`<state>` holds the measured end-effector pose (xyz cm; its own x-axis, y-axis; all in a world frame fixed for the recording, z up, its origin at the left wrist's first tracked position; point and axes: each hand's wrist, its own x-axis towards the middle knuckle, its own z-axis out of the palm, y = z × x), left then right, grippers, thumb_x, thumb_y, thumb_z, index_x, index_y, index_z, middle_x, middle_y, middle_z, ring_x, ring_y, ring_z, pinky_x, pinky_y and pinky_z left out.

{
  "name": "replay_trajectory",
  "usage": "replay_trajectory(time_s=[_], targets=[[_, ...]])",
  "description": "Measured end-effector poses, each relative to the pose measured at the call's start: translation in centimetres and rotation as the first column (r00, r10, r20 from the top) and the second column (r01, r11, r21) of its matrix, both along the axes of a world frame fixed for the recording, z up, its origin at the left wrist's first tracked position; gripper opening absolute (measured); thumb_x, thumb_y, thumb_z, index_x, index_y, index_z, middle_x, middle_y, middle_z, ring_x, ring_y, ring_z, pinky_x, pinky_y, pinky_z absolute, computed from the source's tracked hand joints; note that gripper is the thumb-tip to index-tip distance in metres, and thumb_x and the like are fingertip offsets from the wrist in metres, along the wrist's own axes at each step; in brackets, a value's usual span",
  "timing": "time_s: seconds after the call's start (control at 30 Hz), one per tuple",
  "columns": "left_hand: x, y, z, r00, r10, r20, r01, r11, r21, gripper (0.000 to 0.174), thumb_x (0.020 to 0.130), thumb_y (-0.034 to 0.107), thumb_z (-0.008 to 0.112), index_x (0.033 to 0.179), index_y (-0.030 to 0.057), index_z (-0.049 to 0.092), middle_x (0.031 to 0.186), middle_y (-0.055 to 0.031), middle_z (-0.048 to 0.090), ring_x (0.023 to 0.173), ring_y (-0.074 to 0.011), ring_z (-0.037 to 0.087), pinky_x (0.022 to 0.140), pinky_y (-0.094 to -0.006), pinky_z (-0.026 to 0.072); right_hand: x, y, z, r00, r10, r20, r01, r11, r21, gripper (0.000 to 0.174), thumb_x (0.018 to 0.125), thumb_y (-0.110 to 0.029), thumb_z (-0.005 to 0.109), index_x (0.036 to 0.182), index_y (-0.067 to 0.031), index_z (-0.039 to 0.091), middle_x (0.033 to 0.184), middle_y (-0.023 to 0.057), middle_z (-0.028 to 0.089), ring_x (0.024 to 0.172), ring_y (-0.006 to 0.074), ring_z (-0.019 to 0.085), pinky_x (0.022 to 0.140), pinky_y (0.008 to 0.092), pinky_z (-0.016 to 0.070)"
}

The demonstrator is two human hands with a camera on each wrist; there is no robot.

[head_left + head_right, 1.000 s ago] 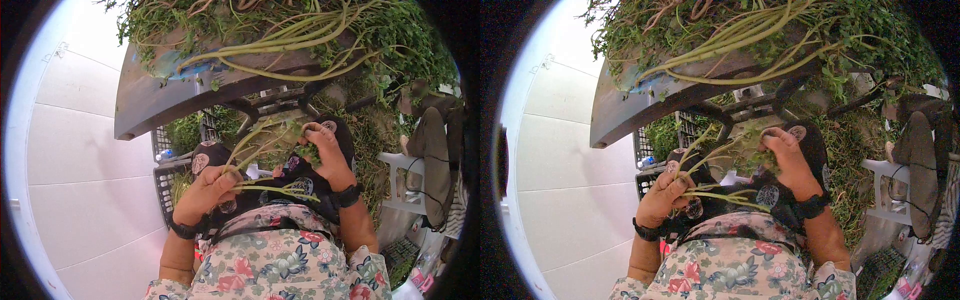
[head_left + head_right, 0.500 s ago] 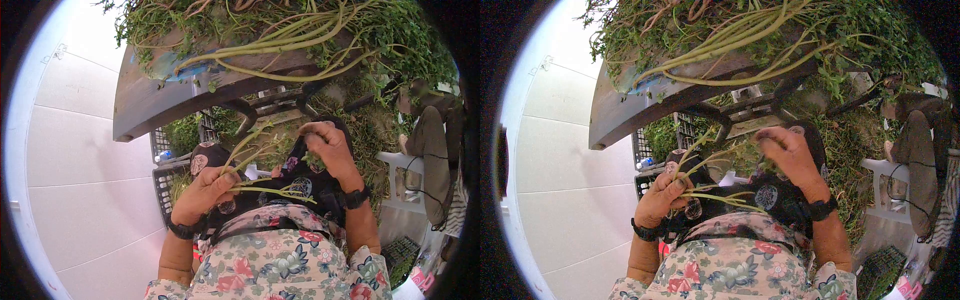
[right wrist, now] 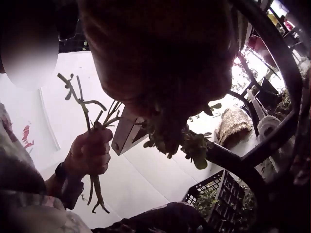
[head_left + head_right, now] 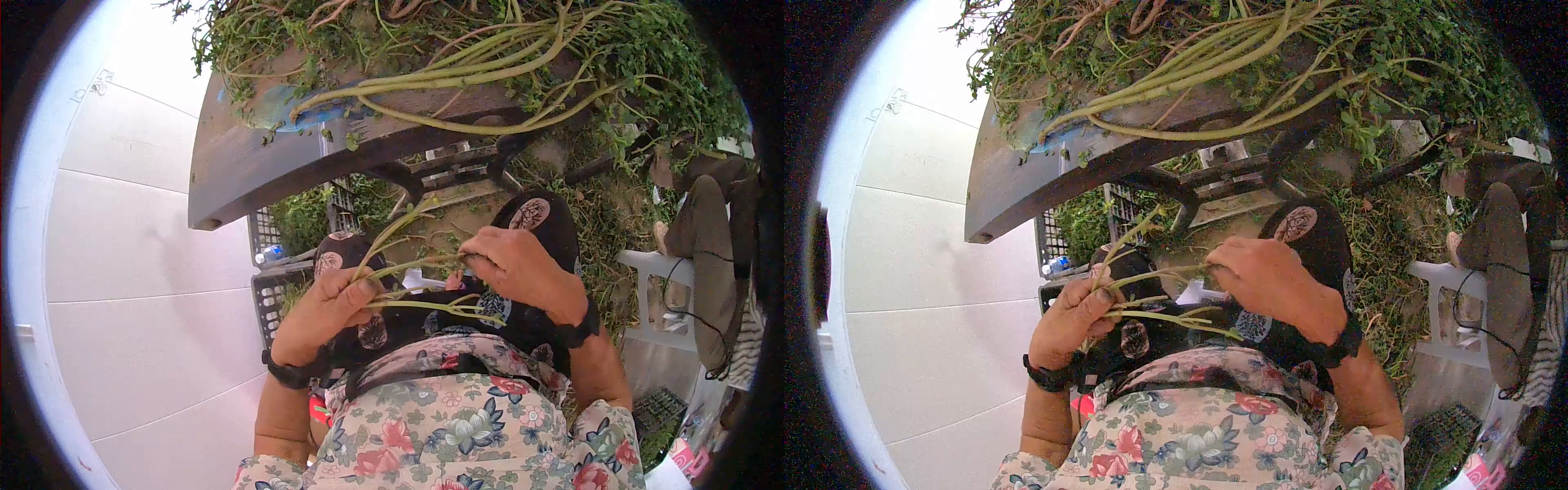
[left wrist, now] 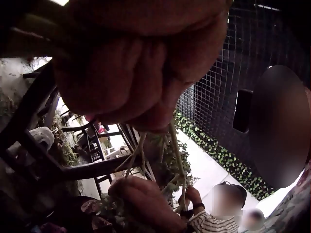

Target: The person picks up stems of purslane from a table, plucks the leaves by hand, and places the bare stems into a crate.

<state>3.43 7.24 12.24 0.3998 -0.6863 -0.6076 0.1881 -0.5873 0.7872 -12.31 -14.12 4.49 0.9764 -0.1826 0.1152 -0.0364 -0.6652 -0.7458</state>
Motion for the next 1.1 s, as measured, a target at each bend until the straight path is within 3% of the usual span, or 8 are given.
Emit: replay_trajectory(time_s=[0.33,0.37,0.4,0.47,0.63,0.77,1.07,1.1], targets=[[-0.7,-0.3,-0.9,0.995,-0.077,0.064,0.075,0.997,0.024,0.027,0.09,0.03,0.052,0.095,0.0044,0.059,0.082,0.0009,0.056,0.071,-0.0062,0.053,0.059,-0.0181,0.0458,0.8,-1.8,-1.6,0.894,-0.446,-0.04,0.436,0.849,0.298,0.024,0.078,-0.013,0.047,0.096,-0.0005,0.057,0.088,0.0184,0.059,0.081,0.0331,0.058,0.067,0.0384,0.047],[-0.8,-0.2,-0.9,0.998,-0.033,0.053,0.033,0.999,-0.001,0.027,0.09,0.03,0.051,0.094,0.0047,0.059,0.079,0.0013,0.055,0.067,-0.0055,0.052,0.056,-0.0176,0.0444,0.1,-4.0,-4.2,0.85,-0.252,0.463,0.373,0.908,-0.191,0.025,0.082,-0.015,0.046,0.101,-0.0029,0.058,0.087,0.0137,0.06,0.08,0.0256,0.059,0.067,0.0339,0.0473],[-0.5,-0.1,-0.8,1.0,-0.002,0.024,0.003,1.0,-0.022,0.027,0.091,0.03,0.05,0.093,0.0045,0.058,0.077,0.0019,0.054,0.065,-0.0047,0.049,0.054,-0.0174,0.0415,-0.2,-4.2,-3.8,0.812,-0.488,0.32,0.362,0.852,0.379,0.025,0.083,-0.016,0.047,0.102,-0.0042,0.058,0.088,0.011,0.06,0.08,0.0228,0.059,0.066,0.0331,0.0474],[0.3,0.5,-0.7,0.997,0.059,-0.041,-0.062,0.996,-0.057,0.026,0.092,0.029,0.049,0.092,0.0041,0.056,0.073,0.0031,0.051,0.061,-0.0031,0.044,0.052,-0.017,0.0356,-1.0,-4.2,-2.6,0.803,-0.555,-0.216,0.221,-0.059,0.974,0.024,0.086,-0.019,0.048,0.104,-0.007,0.058,0.088,0.0056,0.06,0.078,0.0172,0.059,0.064,0.0315,0.0476],[-0.1,-0.4,-0.7,0.992,0.124,-0.018,-0.124,0.992,-0.014,0.032,0.09,0.036,0.051,0.089,0.0053,0.056,0.072,0.0028,0.051,0.058,-0.003,0.041,0.049,-0.0183,0.0319,-1.7,-3.8,-3.5,0.882,-0.385,-0.272,0.202,-0.212,0.956,0.022,0.086,-0.029,0.057,0.099,-0.0116,0.058,0.088,-0.0001,0.06,0.074,0.0107,0.056,0.05,0.0236,0.0442],[0.2,0.4,-1.6,1.0,0.021,-0.017,-0.024,0.97,-0.241,0.025,0.085,0.032,0.057,0.082,0.0071,0.056,0.067,0.0068,0.048,0.059,-0.002,0.041,0.05,-0.0184,0.0326,-0.8,-3.0,-4.3,0.884,-0.403,-0.235,0.141,-0.248,0.958,0.019,0.088,-0.031,0.055,0.084,-0.0129,0.055,0.087,0.0024,0.06,0.066,0.0112,0.055,0.048,0.0215,0.0418],[0.7,1.9,-1.6,0.997,0.082,-0.011,-0.083,0.981,-0.175,0.024,0.085,0.032,0.057,0.078,0.0107,0.05,0.061,0.0086,0.037,0.05,-0.0016,0.03,0.043,-0.0185,0.022,-0.5,-2.4,-5.1,0.932,-0.317,-0.176,0.05,-0.369,0.928,0.019,0.084,-0.023,0.061,0.097,-0.0097,0.057,0.096,0.0058,0.061,0.074,0.0122,0.057,0.052,0.0226,0.0425],[0.8,2.1,-1.3,0.997,0.07,-0.03,-0.074,0.983,-0.17,0.023,0.086,0.031,0.054,0.077,0.0103,0.049,0.061,0.0083,0.038,0.051,-0.0019,0.031,0.044,-0.0186,0.0233,-0.7,-2.1,-5.3,0.9,-0.404,-0.166,0.239,0.137,0.961,0.022,0.083,-0.02,0.06,0.101,-0.009,0.056,0.098,0.0061,0.06,0.077,0.0119,0.057,0.053,0.0221,0.0424]])
